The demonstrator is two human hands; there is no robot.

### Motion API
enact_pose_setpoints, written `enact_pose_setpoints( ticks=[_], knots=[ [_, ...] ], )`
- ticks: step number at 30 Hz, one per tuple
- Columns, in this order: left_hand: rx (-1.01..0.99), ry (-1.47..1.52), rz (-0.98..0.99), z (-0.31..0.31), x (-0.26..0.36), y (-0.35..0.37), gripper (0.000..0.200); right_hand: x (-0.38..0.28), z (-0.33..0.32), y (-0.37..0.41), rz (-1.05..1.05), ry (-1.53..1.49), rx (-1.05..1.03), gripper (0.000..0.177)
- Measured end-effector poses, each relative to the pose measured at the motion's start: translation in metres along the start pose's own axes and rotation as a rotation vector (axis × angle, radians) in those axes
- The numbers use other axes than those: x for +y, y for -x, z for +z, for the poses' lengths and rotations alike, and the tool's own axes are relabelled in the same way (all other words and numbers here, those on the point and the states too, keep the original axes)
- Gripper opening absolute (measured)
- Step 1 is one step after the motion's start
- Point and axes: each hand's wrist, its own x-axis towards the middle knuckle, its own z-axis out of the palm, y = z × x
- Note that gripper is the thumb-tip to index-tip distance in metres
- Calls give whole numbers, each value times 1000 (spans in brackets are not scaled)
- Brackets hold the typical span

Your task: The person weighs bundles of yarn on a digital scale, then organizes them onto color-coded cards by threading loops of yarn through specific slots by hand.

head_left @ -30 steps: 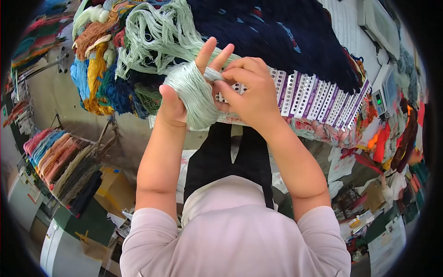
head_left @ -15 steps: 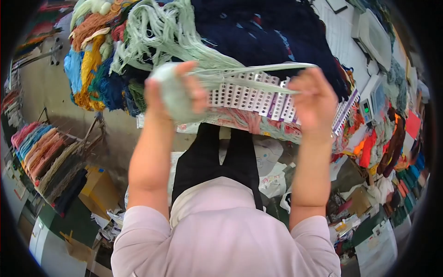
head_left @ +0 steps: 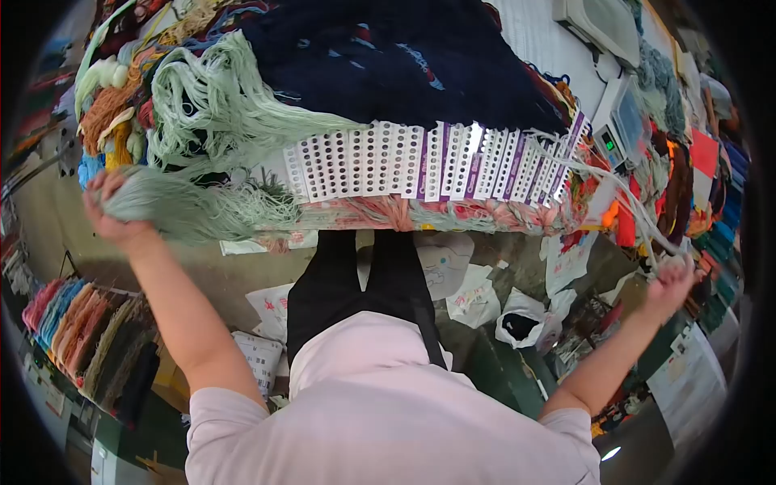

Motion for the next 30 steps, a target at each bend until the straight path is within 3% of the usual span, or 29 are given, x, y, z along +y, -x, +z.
enact_pose_setpoints(
  ticks=[2, 3, 4, 5, 6, 7, 9, 13, 15, 17, 19, 22, 24, 28, 30],
  knots=[
    [95, -376, -129, 37, -99, 19, 12, 47, 120, 82, 37, 97, -111, 32],
    [115, -317, -294, 35, -145, 27, 16, 90, 137, 87, 147, 4, -344, 30],
    [166, -494, -328, 24, -187, 31, 24, 100, 208, 145, -159, 577, -355, 32],
    [182, -759, -484, 15, -230, 42, 29, 175, 205, 129, -312, 889, -585, 31],
    [145, -891, -613, 18, -267, 56, 31, 184, 244, 160, -551, 951, -815, 32],
    [108, -960, -721, -4, -297, 65, 33, 189, 281, 200, -50, 569, -842, 31],
    [-41, -1165, -645, -44, -346, 82, 39, 229, 326, 239, 222, 408, -835, 26],
    [-57, -1351, -646, -36, -367, 92, 28, 275, 367, 271, 51, 398, -884, 19],
    [-223, -1628, -394, -51, -376, 85, 21, 278, 376, 276, 3, 404, -846, 17],
    [-159, -1475, -361, -54, -379, 86, 16, 277, 380, 278, 101, 412, -772, 15],
    [57, -1186, -779, -36, -370, 82, 13, 273, 382, 279, 118, 419, -755, 14],
    [-51, -1125, -766, -38, -364, 73, 14, 275, 380, 283, 52, 471, -756, 11],
    [-70, -1155, -760, -40, -365, 72, 20, 272, 376, 289, -401, 546, -739, 8],
    [-101, -1184, -789, -49, -369, 72, 24, 275, 364, 293, -497, 496, -806, 9],
    [-79, -1157, -708, -53, -370, 74, 18, 283, 359, 292, -399, 443, -821, 11]
  ],
)
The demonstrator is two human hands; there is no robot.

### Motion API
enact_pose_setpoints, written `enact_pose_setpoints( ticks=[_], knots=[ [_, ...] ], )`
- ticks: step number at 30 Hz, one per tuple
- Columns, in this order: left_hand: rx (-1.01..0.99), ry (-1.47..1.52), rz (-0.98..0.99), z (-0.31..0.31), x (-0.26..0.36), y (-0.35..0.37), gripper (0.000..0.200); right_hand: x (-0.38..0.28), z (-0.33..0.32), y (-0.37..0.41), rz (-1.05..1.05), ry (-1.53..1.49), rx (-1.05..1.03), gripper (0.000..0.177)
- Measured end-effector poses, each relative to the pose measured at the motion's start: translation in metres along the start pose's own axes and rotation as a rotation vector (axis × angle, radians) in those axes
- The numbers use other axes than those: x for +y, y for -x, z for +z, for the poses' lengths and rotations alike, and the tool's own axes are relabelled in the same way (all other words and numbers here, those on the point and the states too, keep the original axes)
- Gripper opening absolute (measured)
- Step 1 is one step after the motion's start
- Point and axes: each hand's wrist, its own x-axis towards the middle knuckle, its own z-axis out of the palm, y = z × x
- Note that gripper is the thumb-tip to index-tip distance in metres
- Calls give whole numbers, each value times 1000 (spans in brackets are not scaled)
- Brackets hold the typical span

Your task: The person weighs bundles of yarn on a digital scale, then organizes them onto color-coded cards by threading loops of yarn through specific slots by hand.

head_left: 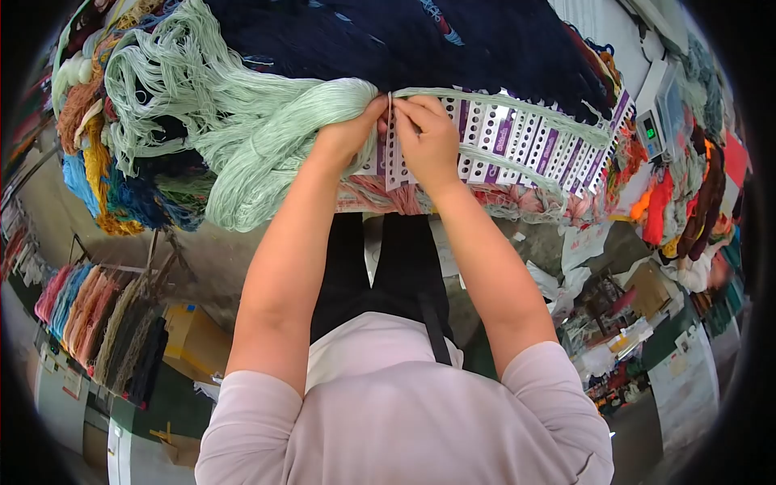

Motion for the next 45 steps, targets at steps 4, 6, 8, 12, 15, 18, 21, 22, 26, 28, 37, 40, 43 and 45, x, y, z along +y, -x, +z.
enact_pose_setpoints(
  ticks=[4, 6, 8, 12, 15, 18, 21, 22, 26, 28, 37, 40, 43, 45],
  knots=[
    [96, -77, 63, 5, -10, -5, 17, 6, 1, 1, 110, -219, -3, 13],
    [79, -84, 119, 6, -12, -6, 18, 8, 1, 0, 73, -209, -15, 17],
    [180, -375, 185, -1, -15, -8, 20, 0, -3, -1, 81, -148, -17, 20],
    [547, -111, 56, -50, 22, 10, 31, 3, -13, -4, 10, 154, -46, 24],
    [545, 281, 173, -68, 37, 15, 28, -1, -13, -7, 7, 340, -97, 22],
    [303, 375, 70, -67, 46, 21, 29, -7, -14, -16, -102, 534, -89, 18],
    [61, 557, 124, -59, 52, 31, 28, -8, -22, -25, -359, 484, -31, 13],
    [-74, 622, 130, -63, 49, 33, 22, -6, -20, -25, -372, 421, -16, 18],
    [-253, 521, 115, -33, 48, 32, 15, -23, -33, -18, -21, 24, -183, 42],
    [-290, 144, 227, -18, 35, 21, 17, -40, -44, -23, 77, -145, -253, 48],
    [-49, -556, 545, -5, 43, 19, 26, -8, -11, -26, -35, 51, -205, 26],
    [5, -206, 453, -19, 39, 31, 22, -1, -5, -27, 12, 40, -143, 19],
    [139, 310, 173, -76, 42, 43, 17, 6, -10, -29, 82, 40, -77, 13],
    [222, 567, 143, -102, 53, 58, 9, 10, -11, -31, 104, 40, -67, 13]
  ],
)
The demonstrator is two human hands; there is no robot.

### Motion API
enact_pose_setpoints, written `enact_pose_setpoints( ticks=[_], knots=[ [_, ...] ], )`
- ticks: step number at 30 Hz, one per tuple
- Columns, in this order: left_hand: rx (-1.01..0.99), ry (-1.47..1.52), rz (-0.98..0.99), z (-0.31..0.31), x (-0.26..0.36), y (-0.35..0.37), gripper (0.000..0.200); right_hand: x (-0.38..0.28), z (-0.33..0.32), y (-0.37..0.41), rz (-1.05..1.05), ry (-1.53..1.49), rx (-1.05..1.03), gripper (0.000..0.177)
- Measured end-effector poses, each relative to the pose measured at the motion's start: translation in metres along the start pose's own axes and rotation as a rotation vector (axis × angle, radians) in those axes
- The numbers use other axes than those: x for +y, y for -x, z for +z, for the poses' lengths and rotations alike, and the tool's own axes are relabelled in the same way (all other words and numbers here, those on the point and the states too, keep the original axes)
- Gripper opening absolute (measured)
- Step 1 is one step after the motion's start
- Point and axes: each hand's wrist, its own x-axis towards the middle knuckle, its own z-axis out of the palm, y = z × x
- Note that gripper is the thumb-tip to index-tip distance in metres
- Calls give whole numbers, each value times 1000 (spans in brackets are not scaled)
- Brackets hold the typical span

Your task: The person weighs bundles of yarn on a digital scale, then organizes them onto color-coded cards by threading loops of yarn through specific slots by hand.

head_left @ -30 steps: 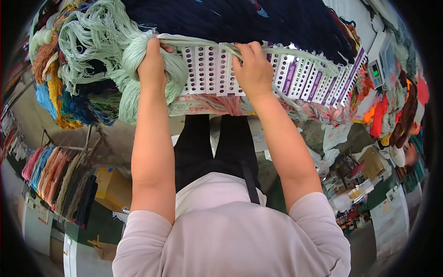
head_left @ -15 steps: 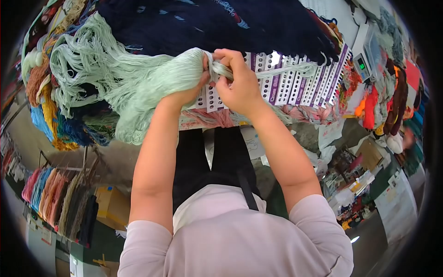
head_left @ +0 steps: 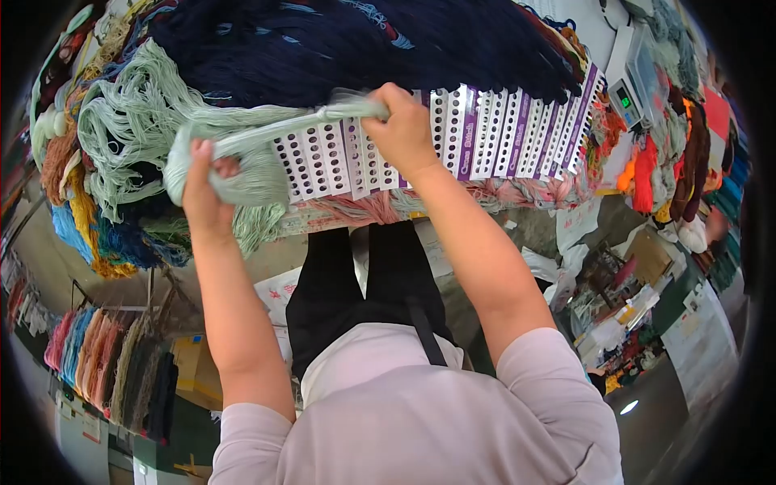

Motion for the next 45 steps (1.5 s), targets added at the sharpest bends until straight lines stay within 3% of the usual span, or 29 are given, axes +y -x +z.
enact_pose_setpoints(
  ticks=[1, 3, 4, 6, 7, 11, 13, 15, 16, 17, 18, 19, 23, 24, 26, 27, 29, 31, 32, 34, 36, 37, 38, 39, 40, 41, 43, 44, 45],
  knots=[
    [7, 39, -25, -25, 4, -6, 10, 4, 2, -2, 83, -206, -43, 11],
    [116, 121, -111, -73, -8, -17, 11, -6, -1, -2, 194, -234, -106, 9],
    [128, 111, -121, -78, -17, -20, 11, 2, 4, -2, 294, -398, -128, 8],
    [180, 137, -151, -78, -26, -24, 12, 12, 9, -6, 289, -759, -83, 7],
    [151, 156, -156, -77, -27, -27, 13, 11, 7, -7, 295, -800, -80, 7],
    [165, 157, -121, -64, -15, -31, 12, 20, 0, -12, 296, -713, -180, 7],
    [194, 169, 18, -63, 0, -37, 17, 20, 4, -12, 220, -402, -254, 10],
    [30, 285, 151, -57, 33, -36, 17, 9, 12, -8, 127, -184, -211, 17],
    [80, 178, 270, -51, 50, -32, 18, 5, 17, -7, 109, -116, -198, 19],
    [369, 111, 392, -6, 70, -18, 15, 6, 23, -4, 11, 23, -145, 24],
    [-242, 408, 367, -64, 99, -33, 15, 5, 24, -1, 10, 23, -140, 24],
    [-205, 400, 382, -40, 112, -20, 19, 1, 23, 3, 32, 29, -111, 26],
    [-26, -191, 627, -20, 130, -29, 14, 3, 23, 3, 89, -43, -102, 27],
    [221, -385, 656, 2, 128, -21, 14, 5, 21, 1, 122, -104, -140, 26],
    [121, -673, 796, -18, 128, -20, 11, 3, 19, 4, 136, -244, -83, 19],
    [70, -514, 592, -25, 128, -13, 18, -7, 17, 5, 120, -293, -40, 16],
    [-282, -196, 505, -21, 110, 17, 37, -51, 3, 12, 121, -315, -8, 12],
    [-723, 262, 247, 15, 93, 37, 58, -100, -6, 16, 10, -358, -9, 13],
    [-819, 445, 143, 25, 83, 44, 74, -125, -12, 16, -99, -385, -44, 16],
    [-788, 371, 156, 40, 72, 57, 82, -161, -12, 18, -177, -361, -116, 25],
    [-739, 214, 231, 51, 60, 66, 90, -182, -15, 17, -35, -382, -380, 31],
    [-780, 150, 228, 51, 60, 68, 89, -186, -16, 13, 116, -529, -588, 23],
    [-822, 85, 226, 52, 60, 69, 89, -184, -17, 11, 116, -521, -581, 23],
    [-790, 147, 233, 55, 57, 72, 84, -181, -19, 9, 289, -604, -699, 22],
    [-887, 243, 169, 51, 57, 71, 78, -179, -21, 9, 466, -685, -816, 21],
    [-984, 342, 102, 42, 59, 67, 72, -182, -38, 4, 403, -475, -857, 20],
    [-1155, 490, -18, 1, 69, 55, 57, -146, -64, 6, 183, -738, -597, 18],
    [-1036, 635, -48, -20, 85, 58, 39, -116, -89, 9, 10, -941, -451, 14],
    [-988, 676, -12, -43, 101, 51, 24, -115, -134, 12, 170, -1154, -296, 9]
  ],
)
